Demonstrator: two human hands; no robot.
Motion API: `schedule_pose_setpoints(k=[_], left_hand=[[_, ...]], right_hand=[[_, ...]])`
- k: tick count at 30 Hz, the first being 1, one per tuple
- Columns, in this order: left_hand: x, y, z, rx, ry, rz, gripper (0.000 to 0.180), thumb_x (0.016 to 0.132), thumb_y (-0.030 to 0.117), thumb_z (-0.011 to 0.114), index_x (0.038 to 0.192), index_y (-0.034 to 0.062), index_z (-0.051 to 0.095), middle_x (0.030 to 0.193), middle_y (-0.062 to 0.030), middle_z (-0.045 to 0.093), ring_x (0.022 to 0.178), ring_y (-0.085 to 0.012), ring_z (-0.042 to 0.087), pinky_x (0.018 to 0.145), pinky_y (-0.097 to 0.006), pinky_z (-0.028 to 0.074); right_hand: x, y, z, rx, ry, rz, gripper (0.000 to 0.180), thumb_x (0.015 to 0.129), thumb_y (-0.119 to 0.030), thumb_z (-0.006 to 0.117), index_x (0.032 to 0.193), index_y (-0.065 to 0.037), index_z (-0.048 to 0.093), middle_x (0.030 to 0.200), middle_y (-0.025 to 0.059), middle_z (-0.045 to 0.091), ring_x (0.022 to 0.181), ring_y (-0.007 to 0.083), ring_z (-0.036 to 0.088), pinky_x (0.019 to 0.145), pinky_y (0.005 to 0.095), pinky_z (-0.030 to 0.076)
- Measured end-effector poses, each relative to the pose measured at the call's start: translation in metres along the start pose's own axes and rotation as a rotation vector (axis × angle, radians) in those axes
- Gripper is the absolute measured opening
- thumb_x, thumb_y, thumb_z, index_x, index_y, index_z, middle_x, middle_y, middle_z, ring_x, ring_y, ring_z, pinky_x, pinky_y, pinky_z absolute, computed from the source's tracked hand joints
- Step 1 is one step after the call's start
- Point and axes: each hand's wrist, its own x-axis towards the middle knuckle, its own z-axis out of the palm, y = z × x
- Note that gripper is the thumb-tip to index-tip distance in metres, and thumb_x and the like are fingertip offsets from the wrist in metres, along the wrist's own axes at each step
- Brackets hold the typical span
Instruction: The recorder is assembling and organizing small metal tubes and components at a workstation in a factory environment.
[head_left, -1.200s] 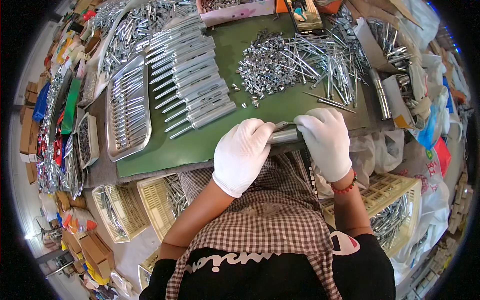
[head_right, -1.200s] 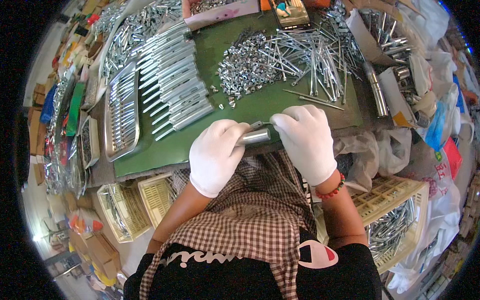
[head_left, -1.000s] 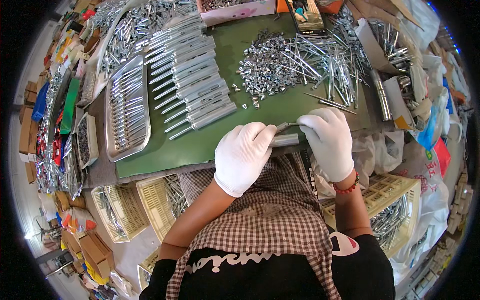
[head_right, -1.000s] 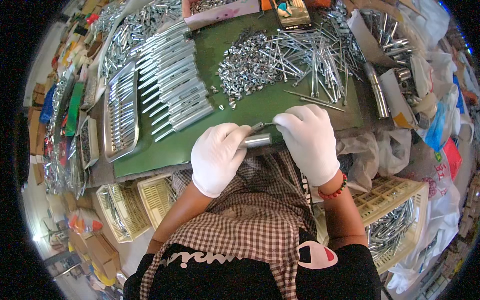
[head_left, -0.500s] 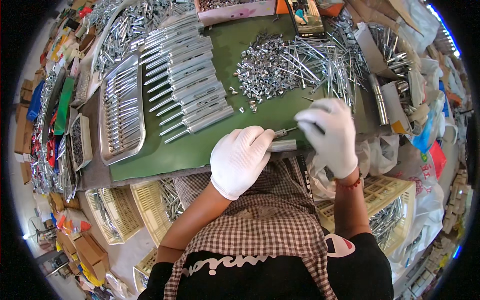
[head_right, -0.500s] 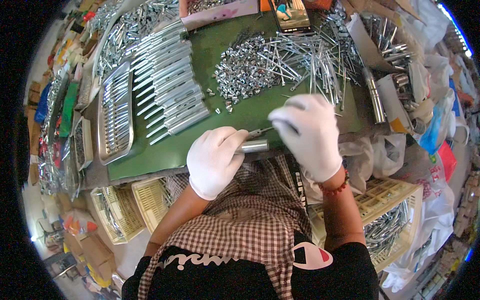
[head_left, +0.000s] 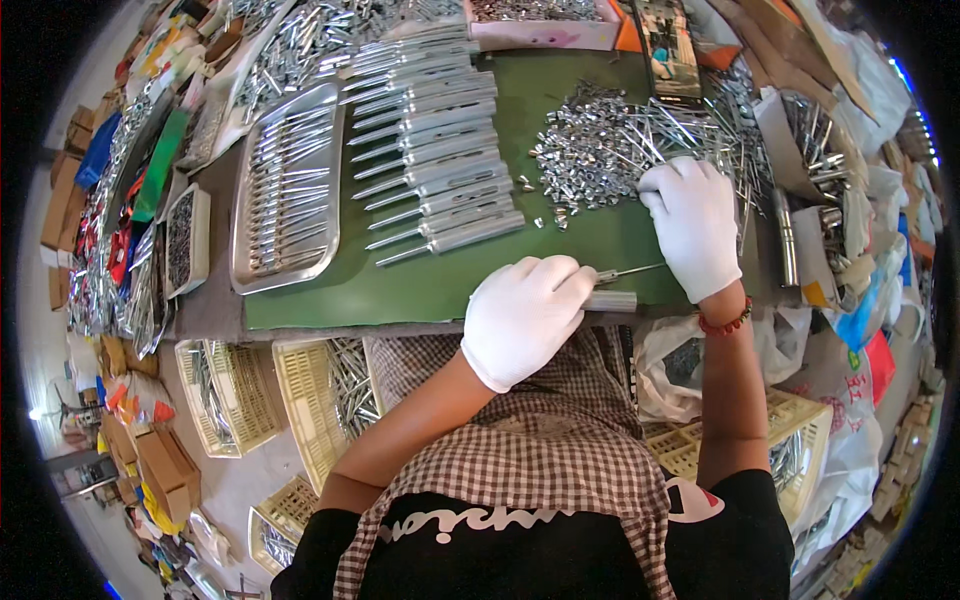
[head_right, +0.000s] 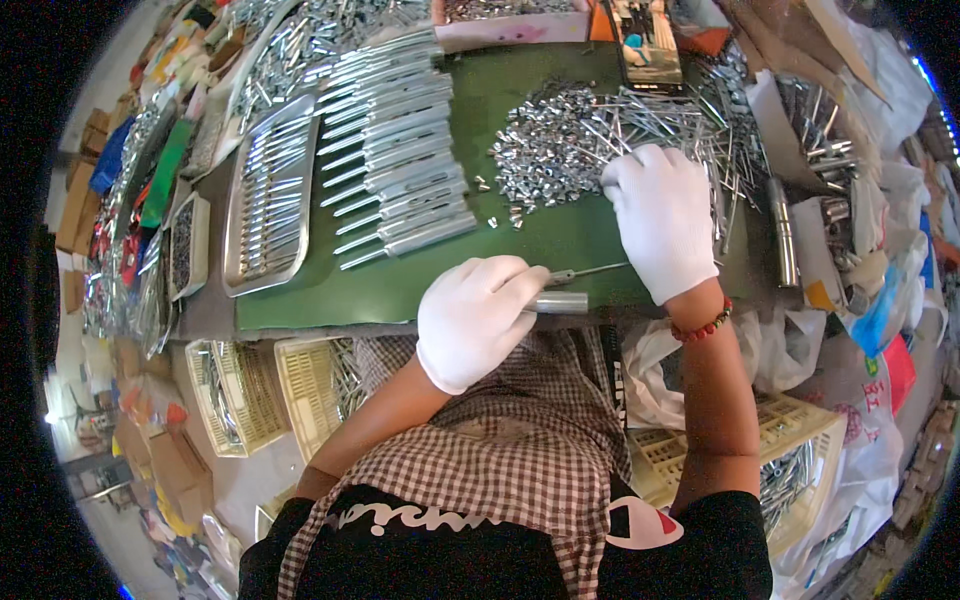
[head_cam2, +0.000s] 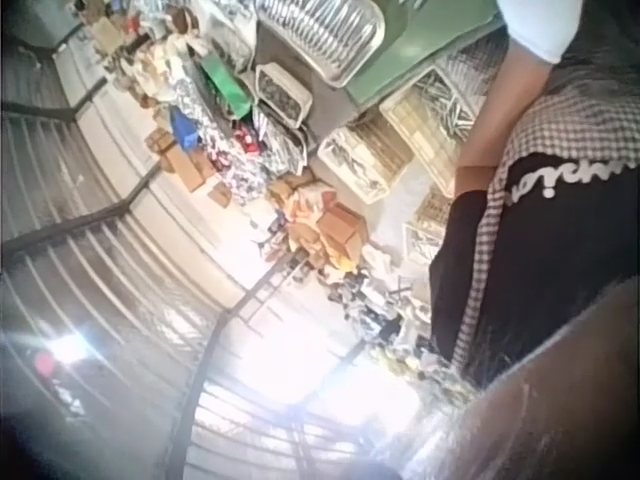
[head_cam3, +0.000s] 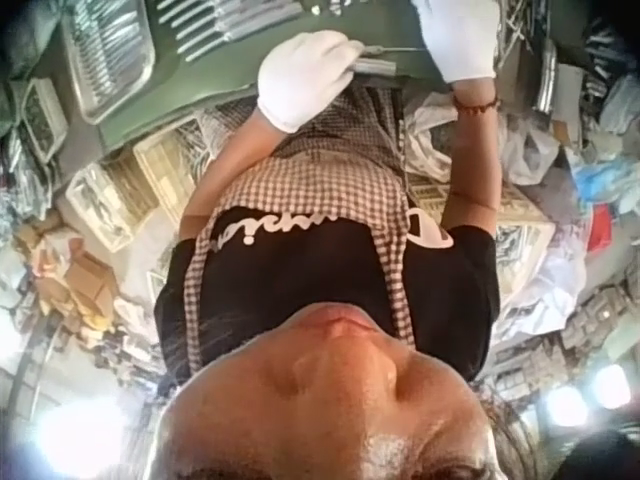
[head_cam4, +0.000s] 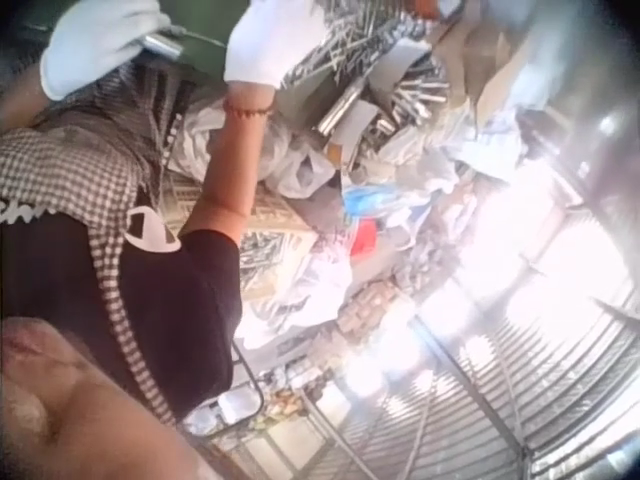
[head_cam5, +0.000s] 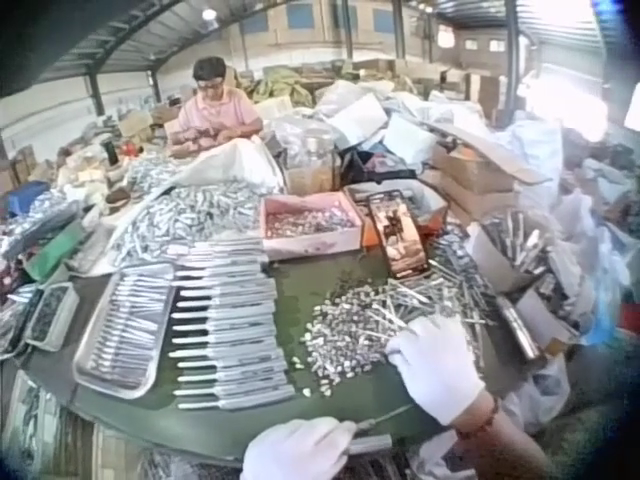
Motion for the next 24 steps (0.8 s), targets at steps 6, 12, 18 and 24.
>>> schedule_pose_setpoints(k=[6,12,18,24], left_hand=[[-0.001,-0.002,0.001,0.027,-0.018,0.009,0.031,0.067,0.007,0.068,0.098,0.0111,0.066,0.086,-0.0019,0.06,0.074,-0.0232,0.061,0.065,-0.035,0.05],[-0.001,-0.001,-0.004,0.04,-0.034,0.008,0.033,0.066,0.008,0.067,0.099,0.0108,0.066,0.087,-0.0025,0.06,0.075,-0.0236,0.06,0.067,-0.035,0.05],[0.0,-0.002,-0.002,0.044,-0.029,0.016,0.033,0.066,0.008,0.068,0.099,0.0105,0.066,0.087,-0.0021,0.06,0.074,-0.0233,0.06,0.066,-0.035,0.05],[0.0,-0.001,-0.001,0.063,0.026,0.057,0.023,0.072,0.013,0.065,0.095,0.0099,0.064,0.079,-0.0026,0.054,0.07,-0.0215,0.058,0.061,-0.035,0.049]], right_hand=[[-0.013,-0.007,-0.012,0.178,0.092,0.103,0.003,0.08,-0.01,0.063,0.083,-0.011,0.063,0.085,0.0067,0.062,0.085,0.0291,0.059,0.075,0.0408,0.046],[-0.027,-0.024,-0.036,0.456,-0.058,-0.019,0.013,0.077,-0.002,0.063,0.087,-0.009,0.068,0.085,0.0068,0.064,0.082,0.0282,0.06,0.075,0.0382,0.048],[-0.031,-0.029,-0.032,0.593,-0.212,-0.014,0.022,0.074,-0.003,0.065,0.095,-0.009,0.065,0.081,0.0045,0.066,0.079,0.0265,0.061,0.075,0.0368,0.047],[-0.025,-0.029,-0.027,0.522,-0.237,-0.119,0.016,0.075,-0.004,0.062,0.09,-0.01,0.063,0.078,0.0051,0.065,0.079,0.0267,0.061,0.072,0.0369,0.047]])
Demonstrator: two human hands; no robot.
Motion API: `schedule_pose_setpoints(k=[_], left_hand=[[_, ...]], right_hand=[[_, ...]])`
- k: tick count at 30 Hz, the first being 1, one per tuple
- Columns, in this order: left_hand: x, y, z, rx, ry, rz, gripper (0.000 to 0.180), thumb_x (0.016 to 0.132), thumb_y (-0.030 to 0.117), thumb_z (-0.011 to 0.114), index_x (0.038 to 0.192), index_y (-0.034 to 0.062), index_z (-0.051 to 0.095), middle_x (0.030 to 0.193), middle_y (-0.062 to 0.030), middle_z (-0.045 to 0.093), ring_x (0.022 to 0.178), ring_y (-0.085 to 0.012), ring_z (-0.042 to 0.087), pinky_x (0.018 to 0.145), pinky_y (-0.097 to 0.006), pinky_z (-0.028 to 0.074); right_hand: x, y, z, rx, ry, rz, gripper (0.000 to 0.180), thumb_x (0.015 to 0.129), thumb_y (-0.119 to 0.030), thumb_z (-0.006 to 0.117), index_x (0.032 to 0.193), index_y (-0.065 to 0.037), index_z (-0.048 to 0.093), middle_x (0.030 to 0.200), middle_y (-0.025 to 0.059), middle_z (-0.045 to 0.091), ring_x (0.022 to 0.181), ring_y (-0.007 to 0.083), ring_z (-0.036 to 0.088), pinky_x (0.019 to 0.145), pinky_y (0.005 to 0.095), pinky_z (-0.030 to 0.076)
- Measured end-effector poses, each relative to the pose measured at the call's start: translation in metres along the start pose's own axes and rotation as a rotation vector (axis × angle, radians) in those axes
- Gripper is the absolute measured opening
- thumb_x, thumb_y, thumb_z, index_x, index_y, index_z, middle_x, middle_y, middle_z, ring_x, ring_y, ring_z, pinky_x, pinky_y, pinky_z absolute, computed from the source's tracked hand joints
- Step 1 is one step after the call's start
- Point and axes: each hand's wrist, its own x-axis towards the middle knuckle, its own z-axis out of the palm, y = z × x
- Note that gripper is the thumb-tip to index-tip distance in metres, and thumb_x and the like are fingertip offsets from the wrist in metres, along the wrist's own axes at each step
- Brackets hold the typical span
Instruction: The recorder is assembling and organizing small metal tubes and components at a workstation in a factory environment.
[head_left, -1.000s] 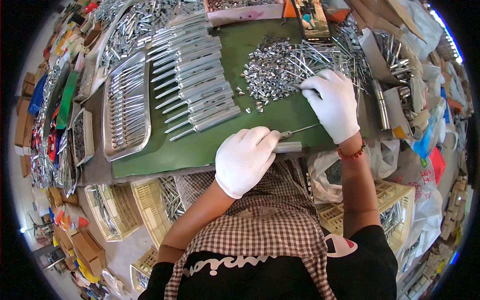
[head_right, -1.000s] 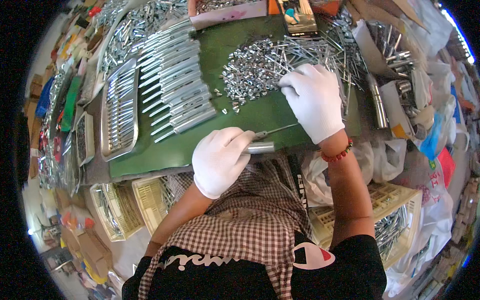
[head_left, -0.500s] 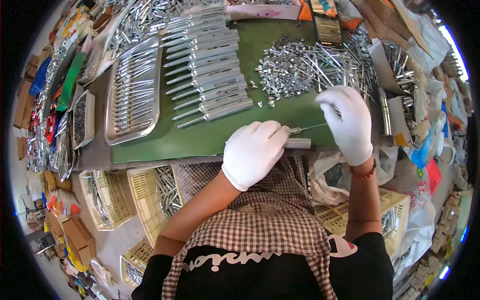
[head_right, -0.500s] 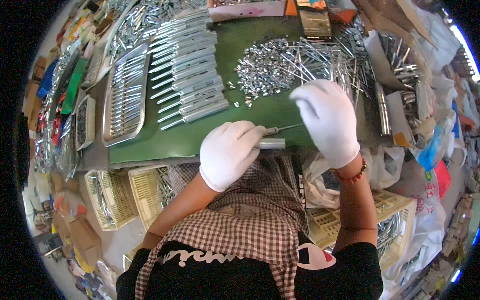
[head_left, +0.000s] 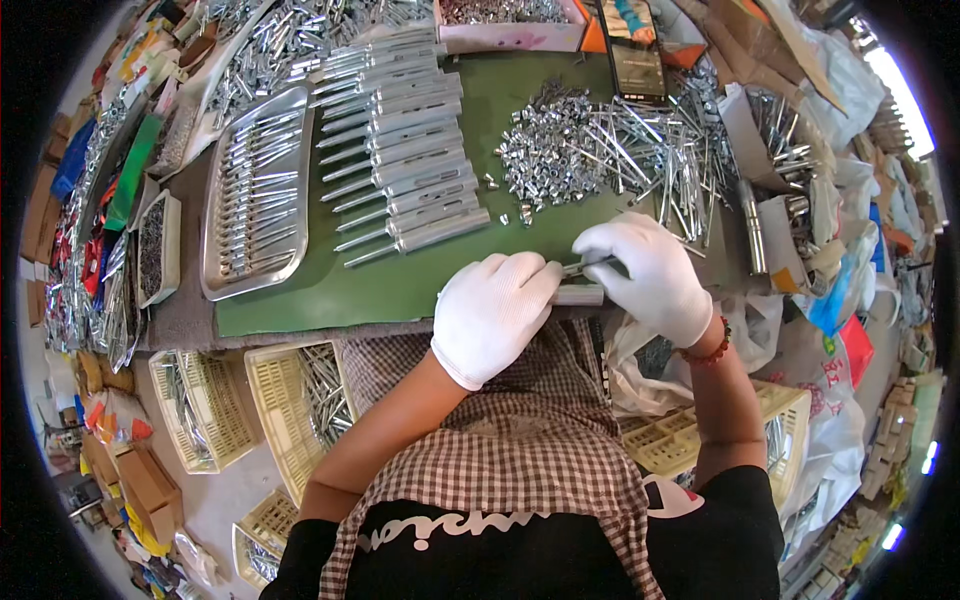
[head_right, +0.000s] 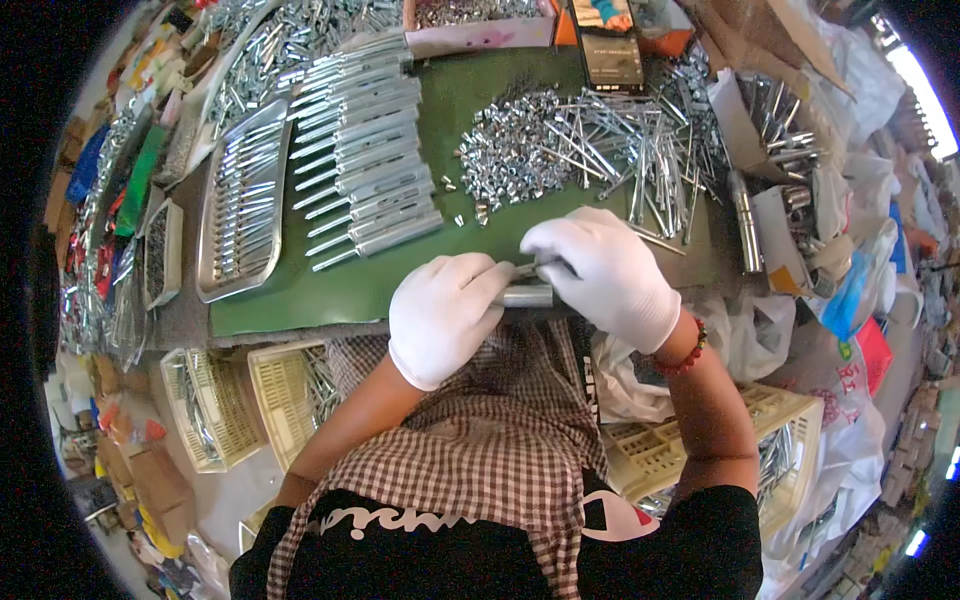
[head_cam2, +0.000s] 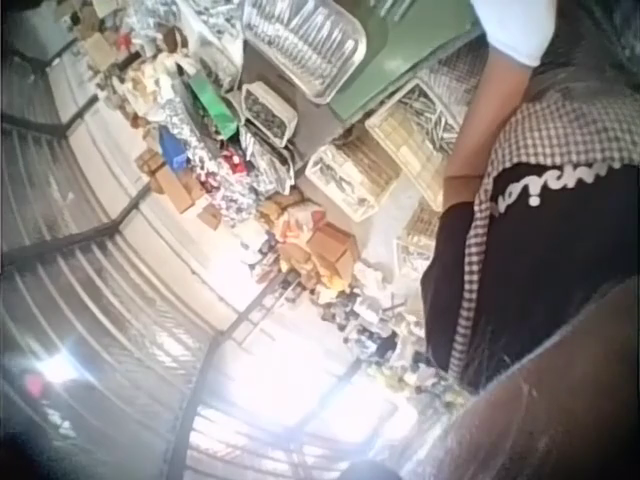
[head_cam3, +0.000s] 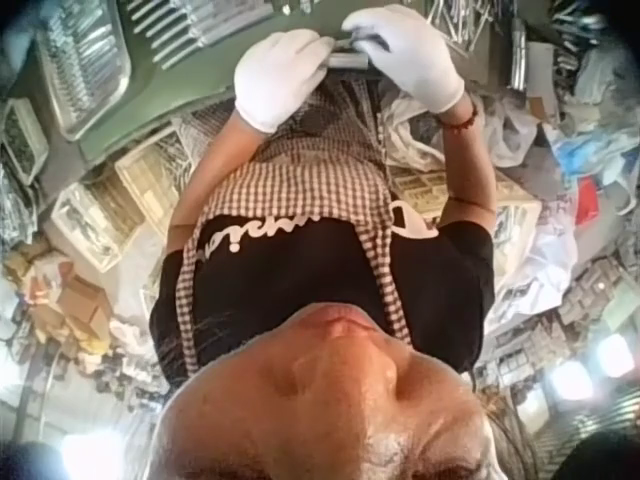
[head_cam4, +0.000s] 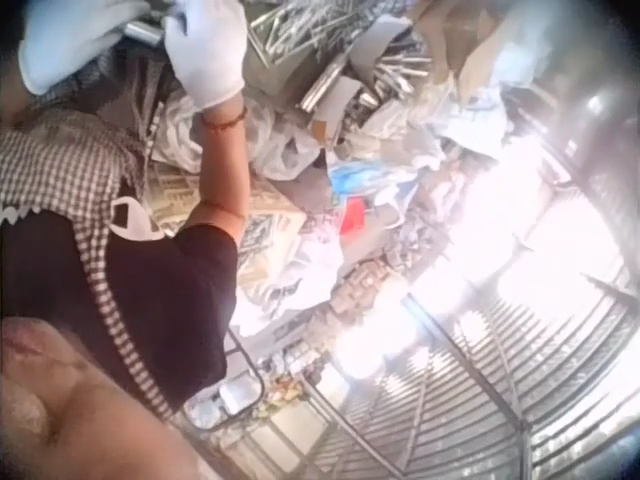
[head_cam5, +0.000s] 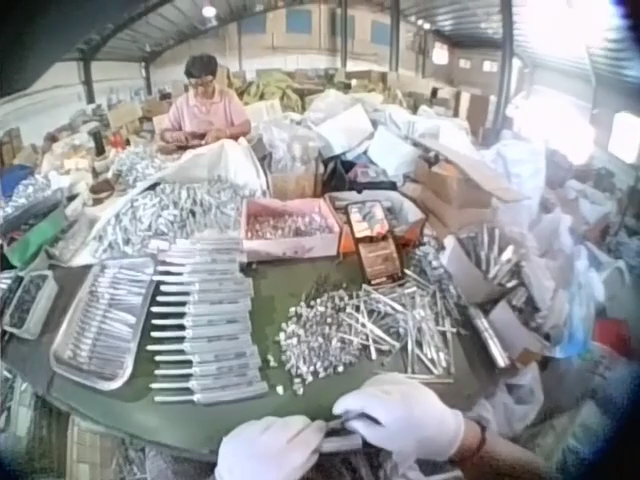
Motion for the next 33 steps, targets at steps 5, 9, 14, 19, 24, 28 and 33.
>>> schedule_pose_setpoints(k=[5,9,14,19,24,28,33], left_hand=[[0.0,0.001,-0.002,0.002,-0.029,-0.01,0.022,0.071,0.012,0.065,0.093,0.0101,0.064,0.079,-0.0023,0.054,0.07,-0.0212,0.058,0.061,-0.034,0.049],[-0.002,-0.001,-0.001,-0.043,-0.039,-0.019,0.03,0.063,0.007,0.067,0.093,0.0101,0.067,0.081,-0.0024,0.058,0.072,-0.0238,0.059,0.063,-0.036,0.049],[0.0,0.0,0.0,-0.032,0.005,-0.017,0.03,0.062,0.007,0.067,0.092,0.0098,0.067,0.081,-0.0026,0.059,0.072,-0.024,0.059,0.064,-0.036,0.049],[-0.001,-0.001,0.0,-0.025,-0.003,-0.023,0.029,0.063,0.006,0.067,0.091,0.0098,0.068,0.082,-0.0025,0.06,0.073,-0.0238,0.06,0.066,-0.036,0.05],[0.0,-0.001,0.0,-0.021,0.015,-0.017,0.027,0.063,0.005,0.067,0.09,0.0092,0.067,0.082,-0.0031,0.06,0.075,-0.0243,0.061,0.066,-0.036,0.05],[-0.001,0.0,0.001,-0.004,0.042,-0.016,0.025,0.064,0.005,0.067,0.088,0.0084,0.066,0.083,-0.0038,0.06,0.075,-0.025,0.061,0.067,-0.037,0.05],[-0.002,0.0,0.0,-0.001,0.02,-0.019,0.027,0.064,0.005,0.068,0.091,0.0091,0.065,0.086,-0.0034,0.06,0.077,-0.0251,0.061,0.068,-0.037,0.05]], right_hand=[[0.011,0.002,-0.006,-0.176,-0.083,-0.271,0.014,0.076,-0.007,0.059,0.09,-0.009,0.062,0.07,0.0072,0.058,0.069,0.0264,0.06,0.065,0.0364,0.047],[0.012,0.005,-0.008,-0.202,-0.137,-0.443,0.017,0.073,-0.008,0.059,0.09,-0.008,0.062,0.066,0.0049,0.052,0.067,0.024,0.058,0.063,0.0352,0.046],[0.005,0.008,-0.002,-0.199,-0.012,-0.479,0.02,0.071,-0.008,0.06,0.09,-0.009,0.062,0.067,0.0049,0.053,0.067,0.0242,0.057,0.062,0.0353,0.046],[0.001,0.008,-0.004,-0.17,-0.027,-0.404,0.027,0.066,-0.004,0.064,0.093,-0.01,0.065,0.077,0.0042,0.058,0.073,0.0255,0.058,0.066,0.0367,0.047],[0.015,0.004,-0.011,-0.245,-0.121,-0.512,0.016,0.071,-0.009,0.06,0.087,-0.009,0.06,0.066,0.0044,0.049,0.069,0.0241,0.055,0.067,0.0354,0.046],[0.009,0.005,-0.011,-0.232,-0.19,-0.462,0.032,0.067,-0.006,0.064,0.099,-0.007,0.065,0.081,0.0056,0.059,0.081,0.0256,0.059,0.075,0.0374,0.049],[0.0,0.007,0.002,-0.246,0.029,-0.447,0.026,0.074,-0.008,0.059,0.099,-0.007,0.064,0.08,0.0049,0.062,0.077,0.0236,0.06,0.07,0.0371,0.049]])
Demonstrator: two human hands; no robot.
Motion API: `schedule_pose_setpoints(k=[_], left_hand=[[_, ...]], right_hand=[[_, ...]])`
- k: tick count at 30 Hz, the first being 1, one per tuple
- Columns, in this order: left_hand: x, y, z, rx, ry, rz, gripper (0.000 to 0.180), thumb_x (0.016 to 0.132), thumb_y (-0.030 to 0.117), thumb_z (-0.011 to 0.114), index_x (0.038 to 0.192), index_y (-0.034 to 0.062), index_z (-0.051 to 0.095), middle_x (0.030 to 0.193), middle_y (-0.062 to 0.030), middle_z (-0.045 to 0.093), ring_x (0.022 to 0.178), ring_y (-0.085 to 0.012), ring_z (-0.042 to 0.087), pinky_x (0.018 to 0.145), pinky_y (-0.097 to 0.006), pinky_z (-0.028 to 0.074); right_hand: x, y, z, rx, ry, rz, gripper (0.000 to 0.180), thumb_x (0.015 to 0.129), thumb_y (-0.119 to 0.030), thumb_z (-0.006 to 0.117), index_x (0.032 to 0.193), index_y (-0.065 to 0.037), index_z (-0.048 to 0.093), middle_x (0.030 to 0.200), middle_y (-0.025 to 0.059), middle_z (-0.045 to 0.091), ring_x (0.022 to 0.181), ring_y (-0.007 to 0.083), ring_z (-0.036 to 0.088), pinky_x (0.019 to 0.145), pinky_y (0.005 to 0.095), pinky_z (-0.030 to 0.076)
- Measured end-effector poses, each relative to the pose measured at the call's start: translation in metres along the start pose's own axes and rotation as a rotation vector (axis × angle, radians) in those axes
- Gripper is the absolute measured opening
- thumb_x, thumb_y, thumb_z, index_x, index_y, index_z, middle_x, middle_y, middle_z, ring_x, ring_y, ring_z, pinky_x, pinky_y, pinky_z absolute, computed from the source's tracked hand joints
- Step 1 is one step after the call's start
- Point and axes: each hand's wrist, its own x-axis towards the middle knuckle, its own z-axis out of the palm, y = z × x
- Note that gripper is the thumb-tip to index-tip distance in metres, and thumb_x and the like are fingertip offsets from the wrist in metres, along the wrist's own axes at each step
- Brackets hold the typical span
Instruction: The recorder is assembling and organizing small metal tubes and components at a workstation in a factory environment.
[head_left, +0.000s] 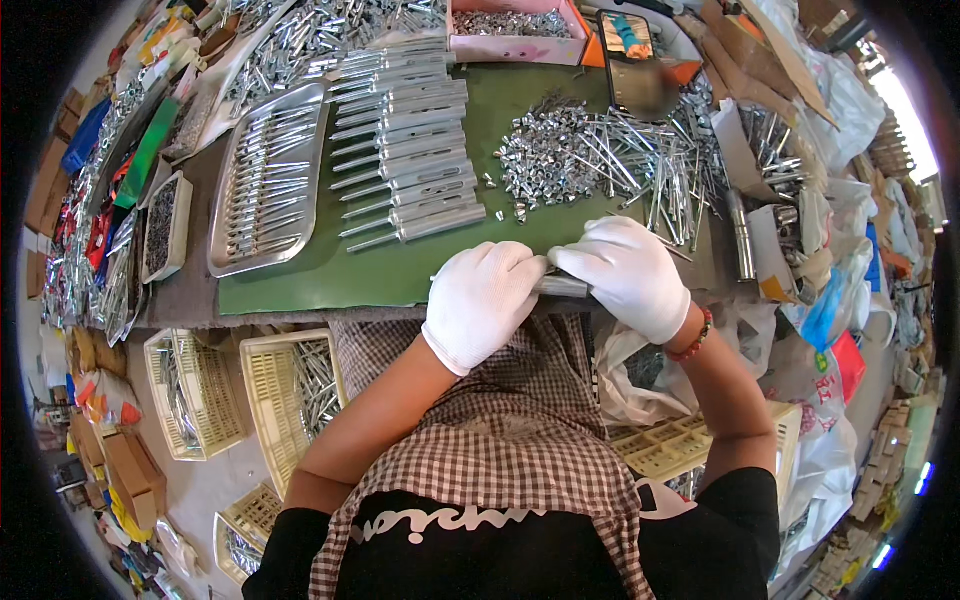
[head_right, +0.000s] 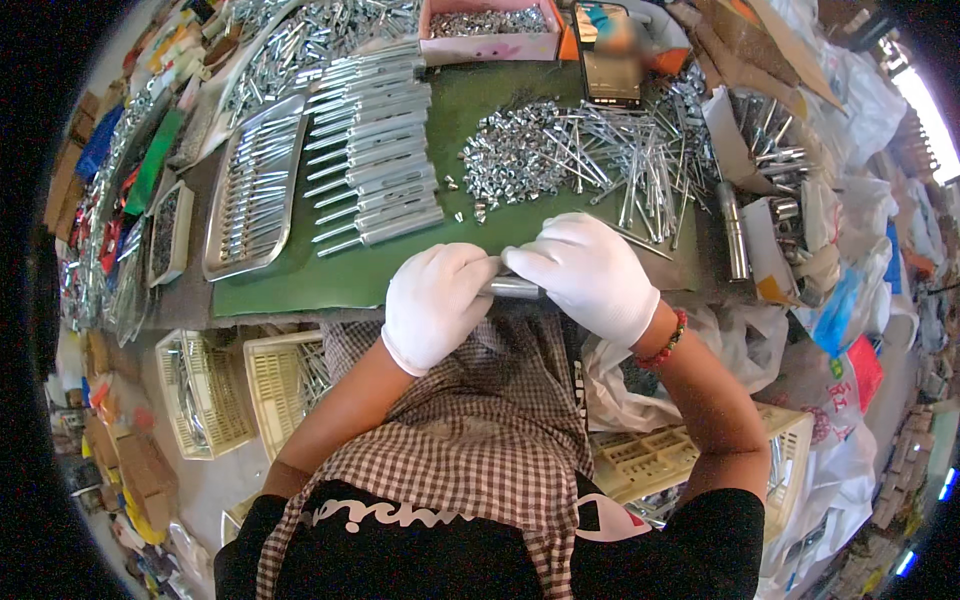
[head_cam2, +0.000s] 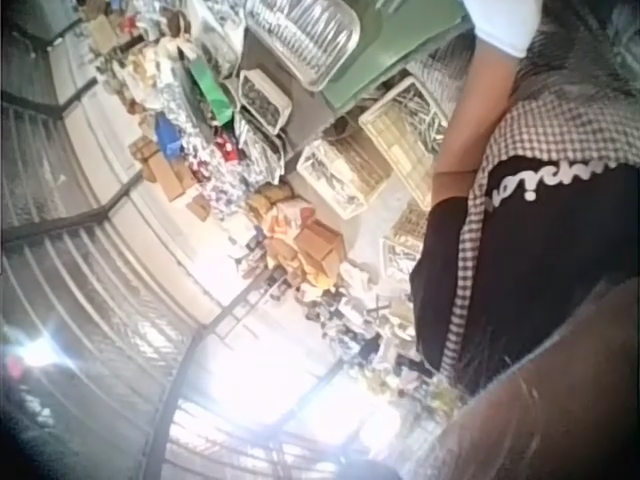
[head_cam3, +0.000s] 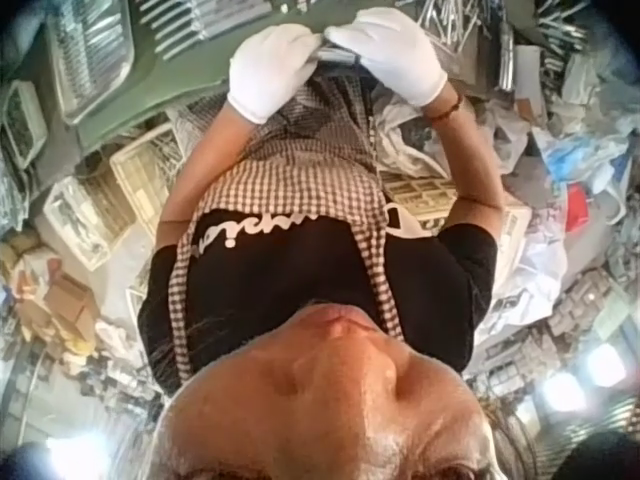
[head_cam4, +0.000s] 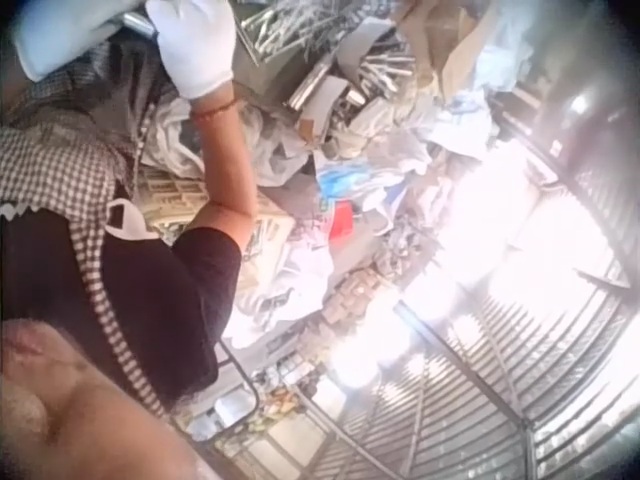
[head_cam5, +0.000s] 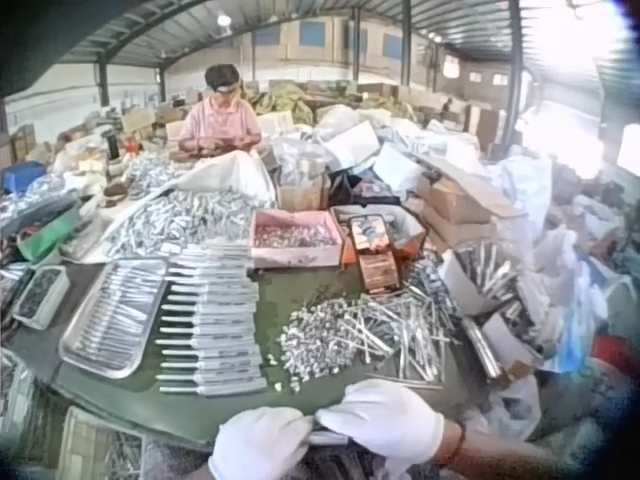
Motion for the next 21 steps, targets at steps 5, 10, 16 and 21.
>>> schedule_pose_setpoints(k=[5,10,16,21], left_hand=[[-0.002,0.0,-0.001,-0.012,-0.018,-0.019,0.029,0.064,0.006,0.069,0.093,0.0105,0.065,0.086,-0.0027,0.06,0.077,-0.0246,0.061,0.068,-0.037,0.05],[-0.001,-0.001,0.002,-0.021,0.019,0.002,0.031,0.064,0.007,0.069,0.094,0.0114,0.066,0.085,-0.0024,0.06,0.076,-0.024,0.061,0.068,-0.037,0.05],[-0.002,-0.002,0.002,-0.012,0.022,0.015,0.033,0.064,0.007,0.069,0.095,0.0115,0.065,0.084,-0.002,0.06,0.075,-0.0235,0.061,0.067,-0.037,0.05],[-0.002,-0.001,0.002,0.002,0.006,0.013,0.032,0.064,0.007,0.069,0.096,0.0118,0.066,0.085,-0.0018,0.061,0.075,-0.0237,0.061,0.067,-0.037,0.05]], right_hand=[[-0.004,-0.017,0.004,-0.103,0.079,0.141,0.031,0.075,-0.008,0.06,0.106,-0.007,0.065,0.095,0.005,0.067,0.091,0.0235,0.063,0.083,0.0371,0.05],[-0.014,-0.019,0.012,-0.228,0.03,0.205,0.034,0.074,-0.006,0.059,0.108,-0.011,0.068,0.108,0.0031,0.067,0.104,0.0252,0.061,0.092,0.0381,0.048],[-0.013,-0.022,0.008,-0.212,0.212,0.403,0.031,0.073,-0.006,0.066,0.101,-0.014,0.072,0.11,0.0022,0.067,0.106,0.0267,0.061,0.092,0.037,0.048],[-0.008,-0.003,0.014,0.042,0.099,0.334,0.014,0.069,-0.015,0.073,0.083,-0.014,0.074,0.104,0.003,0.068,0.104,0.0287,0.061,0.09,0.0391,0.048]])
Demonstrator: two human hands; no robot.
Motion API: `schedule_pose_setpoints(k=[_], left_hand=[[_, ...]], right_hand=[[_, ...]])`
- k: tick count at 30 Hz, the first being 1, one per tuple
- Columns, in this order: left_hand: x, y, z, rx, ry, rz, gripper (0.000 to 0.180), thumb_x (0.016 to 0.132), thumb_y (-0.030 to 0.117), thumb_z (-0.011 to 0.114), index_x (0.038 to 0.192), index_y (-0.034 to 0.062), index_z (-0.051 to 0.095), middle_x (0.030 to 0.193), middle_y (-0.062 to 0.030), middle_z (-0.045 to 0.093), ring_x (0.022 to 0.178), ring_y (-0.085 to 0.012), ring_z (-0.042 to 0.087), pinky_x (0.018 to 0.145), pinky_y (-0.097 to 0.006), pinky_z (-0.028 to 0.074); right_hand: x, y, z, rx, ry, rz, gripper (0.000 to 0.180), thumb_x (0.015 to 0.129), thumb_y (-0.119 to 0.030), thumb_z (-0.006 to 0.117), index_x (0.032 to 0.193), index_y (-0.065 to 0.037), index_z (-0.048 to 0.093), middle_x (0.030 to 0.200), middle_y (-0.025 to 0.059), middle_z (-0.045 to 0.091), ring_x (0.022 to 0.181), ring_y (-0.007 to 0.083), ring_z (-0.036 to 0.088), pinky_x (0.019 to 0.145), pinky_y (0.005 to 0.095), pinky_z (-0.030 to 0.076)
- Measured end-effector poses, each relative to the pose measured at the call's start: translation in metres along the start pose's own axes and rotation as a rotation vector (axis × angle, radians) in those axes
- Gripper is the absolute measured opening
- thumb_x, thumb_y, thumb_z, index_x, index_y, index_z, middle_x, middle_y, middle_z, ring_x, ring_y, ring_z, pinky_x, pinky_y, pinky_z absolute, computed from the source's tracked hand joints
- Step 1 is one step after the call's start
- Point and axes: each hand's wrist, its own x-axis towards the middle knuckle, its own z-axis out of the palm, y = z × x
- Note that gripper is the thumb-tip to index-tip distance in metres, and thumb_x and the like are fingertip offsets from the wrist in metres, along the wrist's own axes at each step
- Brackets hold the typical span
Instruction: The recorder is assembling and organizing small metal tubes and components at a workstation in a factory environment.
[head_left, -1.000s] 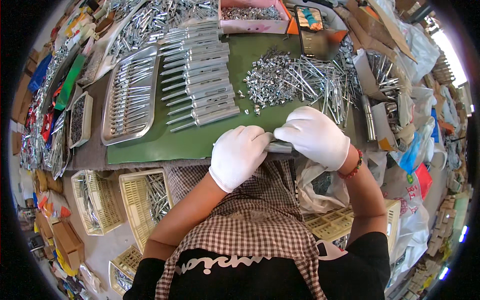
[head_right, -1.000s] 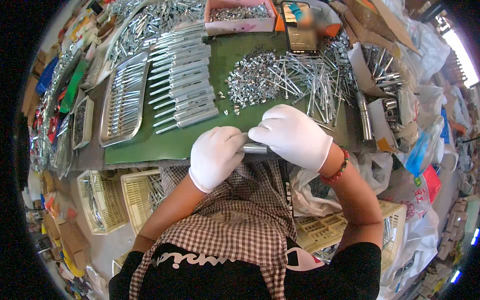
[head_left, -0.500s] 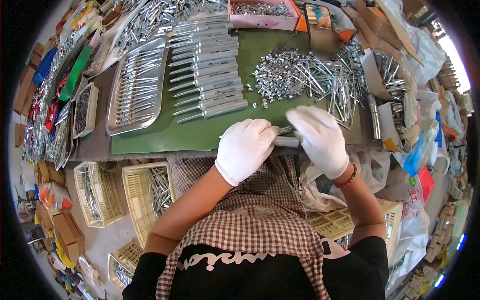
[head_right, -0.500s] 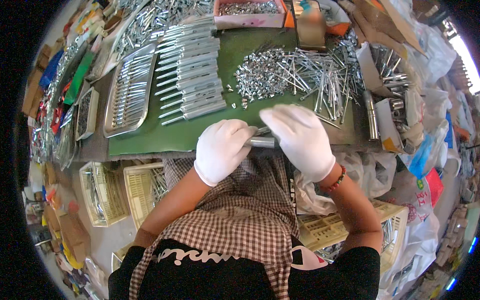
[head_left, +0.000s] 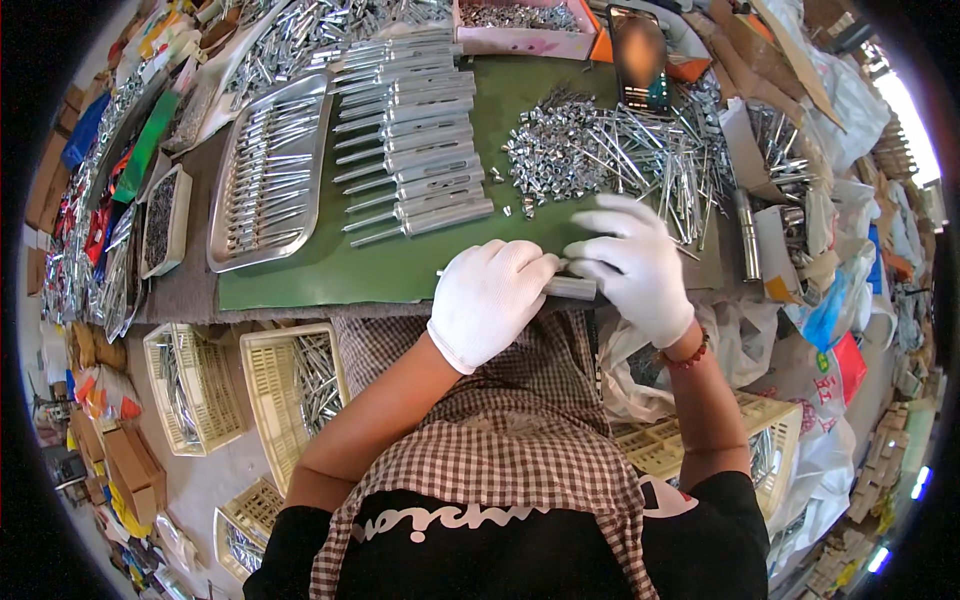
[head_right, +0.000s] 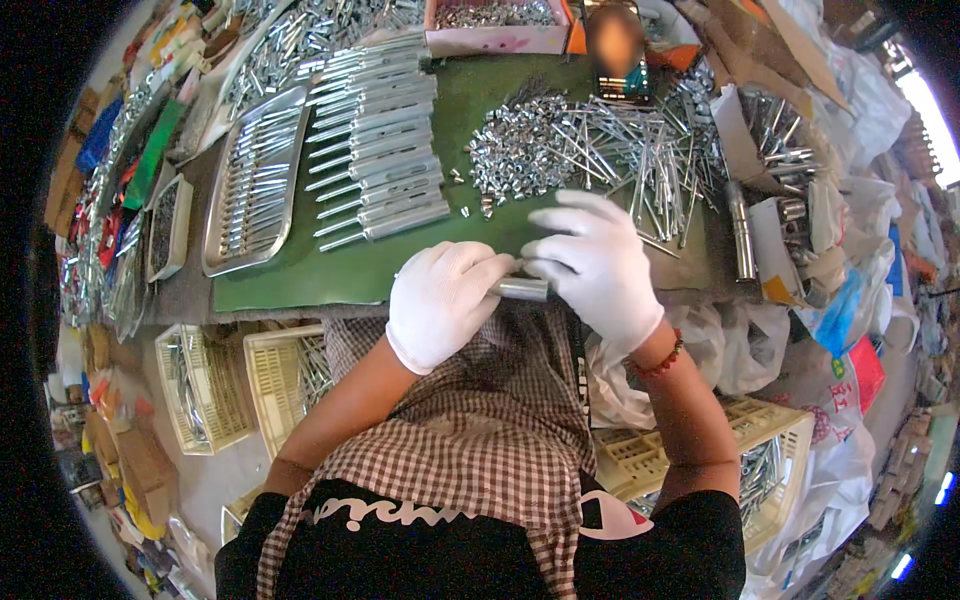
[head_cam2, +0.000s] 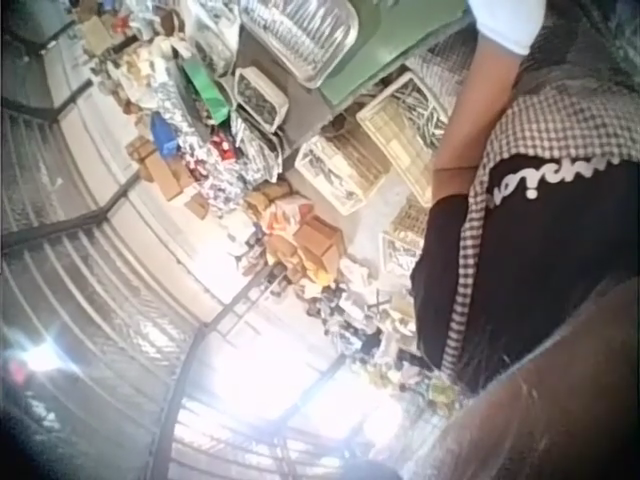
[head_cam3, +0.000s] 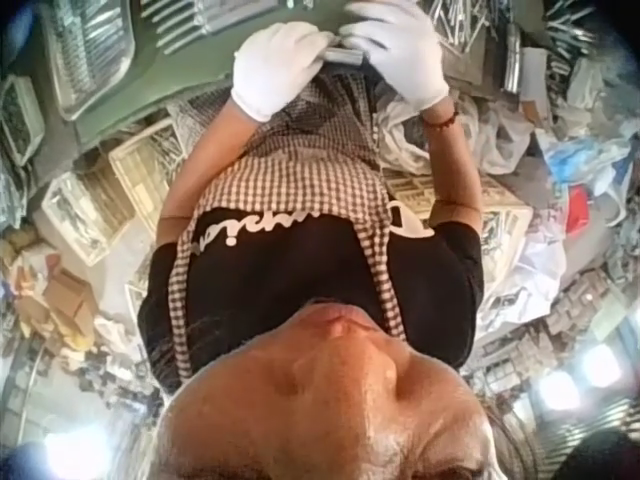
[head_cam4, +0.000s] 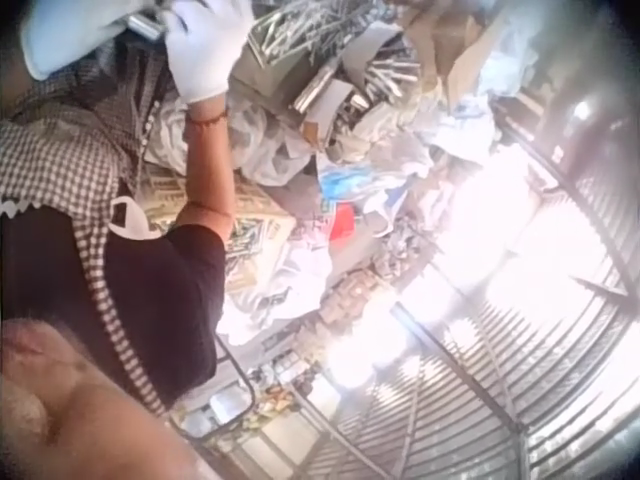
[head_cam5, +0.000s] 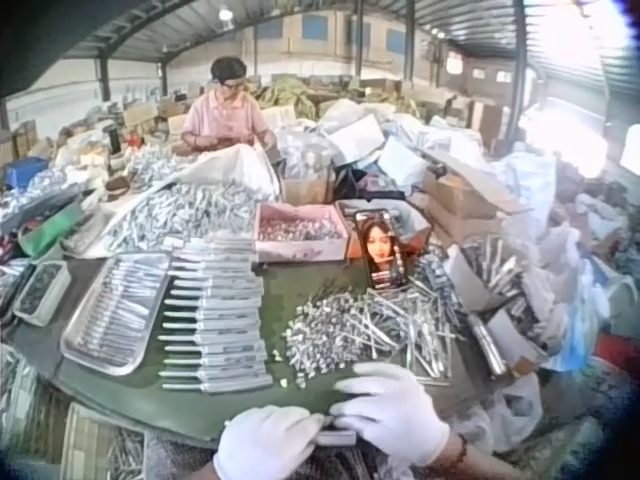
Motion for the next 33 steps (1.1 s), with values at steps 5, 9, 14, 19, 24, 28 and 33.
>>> schedule_pose_setpoints(k=[5,9,14,19,24,28,33], left_hand=[[0.001,0.002,-0.004,-0.021,-0.035,-0.005,0.031,0.065,0.007,0.069,0.096,0.0116,0.066,0.086,-0.0018,0.061,0.075,-0.0239,0.061,0.067,-0.037,0.05],[-0.001,0.0,-0.005,-0.008,-0.031,0.014,0.034,0.066,0.007,0.069,0.099,0.0115,0.066,0.087,-0.002,0.061,0.075,-0.0239,0.061,0.067,-0.036,0.05],[-0.004,0.009,-0.024,0.015,-0.043,-0.027,0.04,0.066,0.009,0.07,0.106,0.011,0.066,0.086,-0.0031,0.062,0.076,-0.025,0.061,0.068,-0.038,0.05],[-0.007,0.023,-0.056,-0.38,0.009,-0.41,0.036,0.082,0.019,0.068,0.117,0.0102,0.064,0.086,-0.0106,0.063,0.079,-0.0255,0.062,0.074,-0.035,0.05],[-0.027,0.013,-0.056,-1.01,-0.075,-0.622,0.042,0.094,0.018,0.05,0.13,-0.0051,0.048,0.09,-0.0011,0.056,0.075,-0.0092,0.048,0.073,-0.025,0.044],[-0.029,0.018,-0.046,-1.022,-0.034,-0.549,0.035,0.095,0.019,0.049,0.122,-0.003,0.052,0.088,-0.0015,0.057,0.075,-0.0088,0.049,0.071,-0.025,0.043],[-0.031,0.014,-0.045,-0.93,-0.067,-0.484,0.033,0.095,0.018,0.054,0.124,0.0016,0.055,0.092,-0.0086,0.064,0.087,-0.0183,0.061,0.082,-0.031,0.048]], right_hand=[[0.007,-0.005,-0.004,0.046,-0.021,0.004,0.01,0.068,-0.016,0.073,0.077,-0.013,0.072,0.094,0.0029,0.067,0.099,0.029,0.06,0.085,0.0404,0.048],[0.007,-0.015,-0.009,0.025,-0.105,0.024,0.013,0.07,-0.015,0.07,0.082,-0.011,0.067,0.088,0.0049,0.062,0.088,0.0287,0.058,0.078,0.0423,0.047],[0.002,-0.01,-0.006,-0.01,-0.239,0.013,0.018,0.075,-0.014,0.063,0.092,-0.009,0.063,0.084,0.0083,0.059,0.081,0.0302,0.057,0.076,0.043,0.046],[0.013,-0.021,-0.014,-0.014,-0.371,0.06,0.021,0.079,-0.012,0.058,0.099,-0.009,0.064,0.084,0.0112,0.059,0.085,0.0311,0.059,0.077,0.0412,0.048],[0.032,-0.025,-0.052,0.249,-0.006,0.227,0.019,0.082,-0.007,0.064,0.1,-0.003,0.061,0.088,0.0062,0.061,0.08,0.0158,0.06,0.071,0.0279,0.048],[0.039,-0.044,-0.059,0.946,0.402,0.373,0.024,0.085,0.003,0.053,0.109,0.002,0.053,0.098,0.0096,0.06,0.081,0.0142,0.06,0.075,0.028,0.051],[0.041,-0.072,-0.058,1.078,0.496,0.348,0.033,0.085,0.005,0.049,0.118,0.003,0.047,0.099,0.0138,0.06,0.082,0.018,0.061,0.074,0.0303,0.053]])
